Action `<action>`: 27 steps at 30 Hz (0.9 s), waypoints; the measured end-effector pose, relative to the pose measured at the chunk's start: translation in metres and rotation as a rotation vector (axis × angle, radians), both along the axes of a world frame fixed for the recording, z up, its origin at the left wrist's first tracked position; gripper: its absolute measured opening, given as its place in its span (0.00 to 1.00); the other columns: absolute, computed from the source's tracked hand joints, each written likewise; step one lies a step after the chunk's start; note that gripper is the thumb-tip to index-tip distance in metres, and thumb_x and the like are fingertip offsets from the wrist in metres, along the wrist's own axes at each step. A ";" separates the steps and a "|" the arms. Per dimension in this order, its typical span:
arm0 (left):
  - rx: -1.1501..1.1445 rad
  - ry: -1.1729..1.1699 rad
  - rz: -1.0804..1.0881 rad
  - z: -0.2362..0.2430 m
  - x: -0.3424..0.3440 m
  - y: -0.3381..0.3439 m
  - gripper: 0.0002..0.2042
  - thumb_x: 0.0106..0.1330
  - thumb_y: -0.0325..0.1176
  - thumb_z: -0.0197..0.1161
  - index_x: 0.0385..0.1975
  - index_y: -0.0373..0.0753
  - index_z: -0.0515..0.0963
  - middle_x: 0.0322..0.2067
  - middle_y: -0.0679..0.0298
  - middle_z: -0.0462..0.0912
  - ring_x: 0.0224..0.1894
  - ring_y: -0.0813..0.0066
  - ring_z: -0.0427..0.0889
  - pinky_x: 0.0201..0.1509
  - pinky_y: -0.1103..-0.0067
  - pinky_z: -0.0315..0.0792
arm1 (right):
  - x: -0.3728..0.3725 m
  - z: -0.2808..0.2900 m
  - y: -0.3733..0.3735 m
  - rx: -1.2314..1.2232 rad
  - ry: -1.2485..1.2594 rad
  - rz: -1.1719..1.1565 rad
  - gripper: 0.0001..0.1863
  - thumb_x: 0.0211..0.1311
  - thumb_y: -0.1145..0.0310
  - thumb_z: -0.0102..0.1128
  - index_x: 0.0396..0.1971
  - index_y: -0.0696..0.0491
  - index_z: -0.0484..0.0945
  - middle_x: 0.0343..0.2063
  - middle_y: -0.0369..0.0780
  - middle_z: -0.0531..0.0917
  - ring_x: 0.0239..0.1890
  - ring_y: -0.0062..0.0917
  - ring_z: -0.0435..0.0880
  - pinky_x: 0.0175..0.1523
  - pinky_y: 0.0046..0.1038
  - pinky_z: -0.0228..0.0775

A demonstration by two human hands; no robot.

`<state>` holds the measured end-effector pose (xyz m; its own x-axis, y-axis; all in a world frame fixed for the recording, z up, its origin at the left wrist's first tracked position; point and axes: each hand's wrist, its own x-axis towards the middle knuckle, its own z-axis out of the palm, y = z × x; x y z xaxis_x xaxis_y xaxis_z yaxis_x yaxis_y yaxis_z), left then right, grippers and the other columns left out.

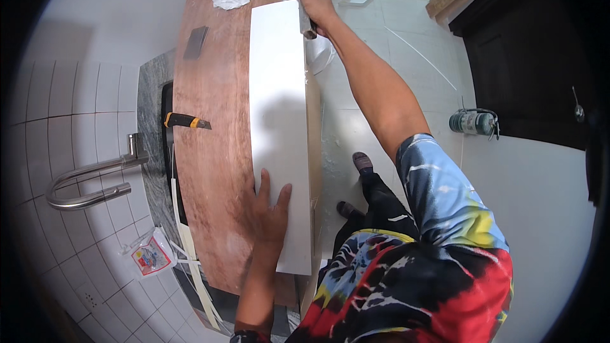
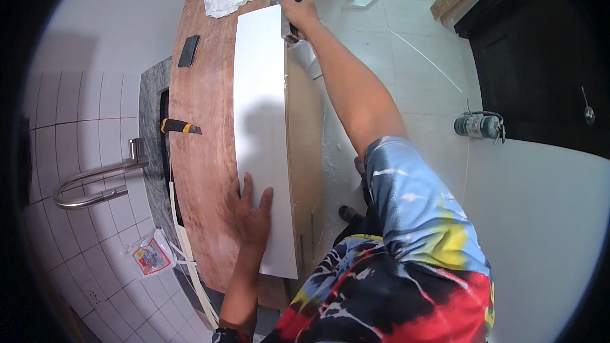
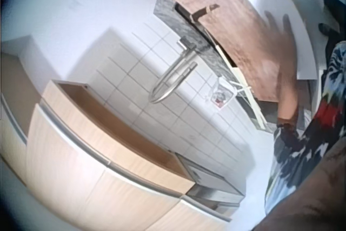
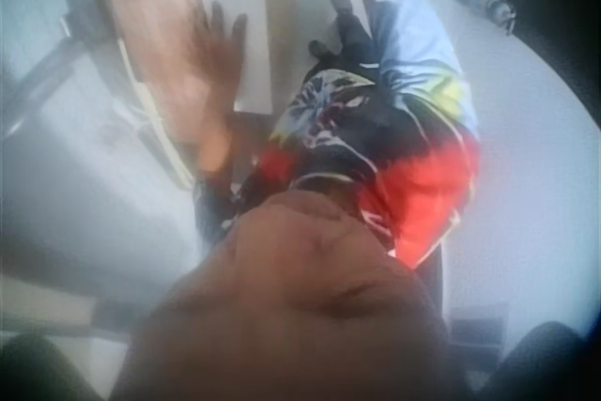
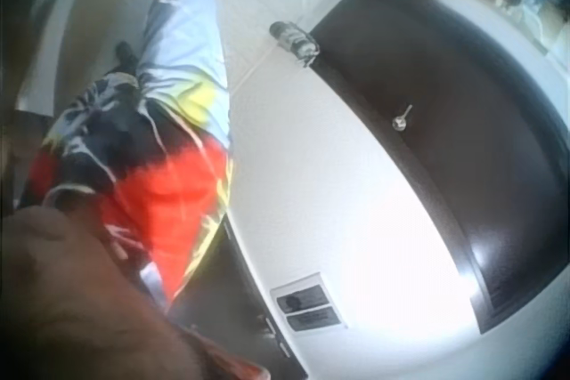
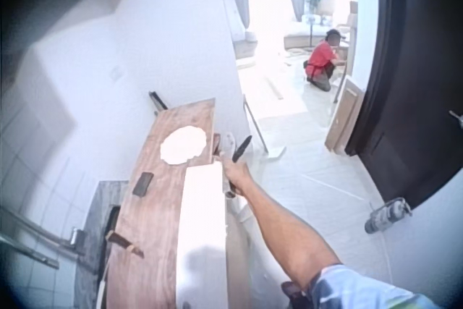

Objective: The person cuts a white rectangular board using a utility knife and a straightedge on a wooden work surface. After cutting, they sand the edges of the board with a sanding block. The workspace includes a sink and scattered tools.

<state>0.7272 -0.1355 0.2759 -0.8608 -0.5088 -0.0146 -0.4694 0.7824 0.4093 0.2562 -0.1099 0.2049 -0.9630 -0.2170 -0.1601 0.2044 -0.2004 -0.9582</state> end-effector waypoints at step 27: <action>-0.209 0.274 -0.036 -0.020 -0.002 0.002 0.24 0.69 0.51 0.69 0.58 0.44 0.85 0.64 0.50 0.72 0.65 0.49 0.70 0.68 0.53 0.66 | 0.581 0.010 0.230 0.257 -0.146 0.017 0.22 0.73 0.58 0.64 0.52 0.61 0.70 0.34 0.43 0.84 0.32 0.26 0.87 0.36 0.32 0.82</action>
<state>0.7249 -0.1339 0.2555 -0.8358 -0.4456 0.3208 -0.3347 0.8767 0.3456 0.8376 0.1197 0.2153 -0.9221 -0.1675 -0.3489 0.3455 0.0501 -0.9371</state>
